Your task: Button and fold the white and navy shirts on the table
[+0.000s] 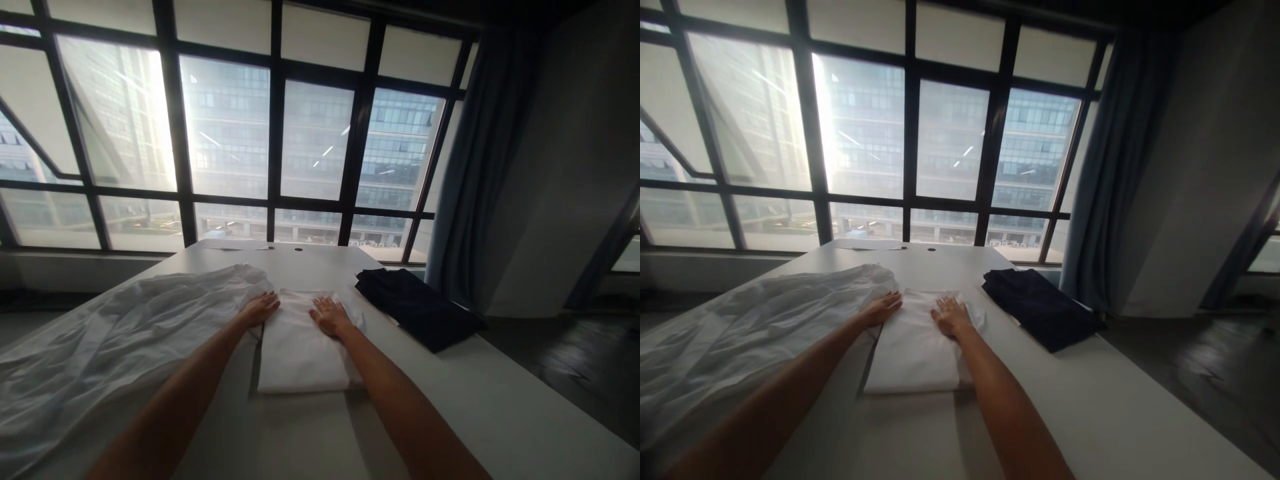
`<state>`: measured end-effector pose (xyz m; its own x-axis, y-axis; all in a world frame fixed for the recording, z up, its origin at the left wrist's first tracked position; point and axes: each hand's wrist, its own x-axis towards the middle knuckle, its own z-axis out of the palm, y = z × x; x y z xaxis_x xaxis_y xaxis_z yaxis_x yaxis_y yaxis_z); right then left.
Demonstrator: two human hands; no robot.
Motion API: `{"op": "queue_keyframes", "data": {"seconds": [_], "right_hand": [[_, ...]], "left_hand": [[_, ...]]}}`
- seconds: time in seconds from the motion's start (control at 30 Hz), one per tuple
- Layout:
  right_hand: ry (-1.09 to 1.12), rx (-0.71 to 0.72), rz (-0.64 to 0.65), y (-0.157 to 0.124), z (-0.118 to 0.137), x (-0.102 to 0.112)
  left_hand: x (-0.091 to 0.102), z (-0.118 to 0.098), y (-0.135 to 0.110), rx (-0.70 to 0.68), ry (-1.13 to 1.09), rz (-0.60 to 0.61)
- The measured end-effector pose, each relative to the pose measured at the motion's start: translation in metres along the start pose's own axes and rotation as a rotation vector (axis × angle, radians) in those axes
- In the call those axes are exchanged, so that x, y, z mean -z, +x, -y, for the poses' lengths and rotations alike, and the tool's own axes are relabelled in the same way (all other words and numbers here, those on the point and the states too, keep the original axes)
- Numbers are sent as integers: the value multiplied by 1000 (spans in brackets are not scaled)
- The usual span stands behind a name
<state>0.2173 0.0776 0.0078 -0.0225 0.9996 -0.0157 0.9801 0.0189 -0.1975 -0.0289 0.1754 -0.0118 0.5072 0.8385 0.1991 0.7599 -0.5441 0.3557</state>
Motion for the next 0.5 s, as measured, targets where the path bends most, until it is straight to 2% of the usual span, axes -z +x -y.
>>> {"op": "queue_keyframes", "data": {"seconds": [0.1,0.17,0.33,0.5], "right_hand": [[-13,7,-3,6,-7,-3],[-24,2,-8,8,-9,-4],[-46,-11,-27,5,-9,-4],[-65,-4,-24,-3,-16,0]], "left_hand": [[2,39,12,48,17,9],[6,56,20,58,30,19],[13,78,43,128,103,-16],[19,97,58,309,186,-40]]}}
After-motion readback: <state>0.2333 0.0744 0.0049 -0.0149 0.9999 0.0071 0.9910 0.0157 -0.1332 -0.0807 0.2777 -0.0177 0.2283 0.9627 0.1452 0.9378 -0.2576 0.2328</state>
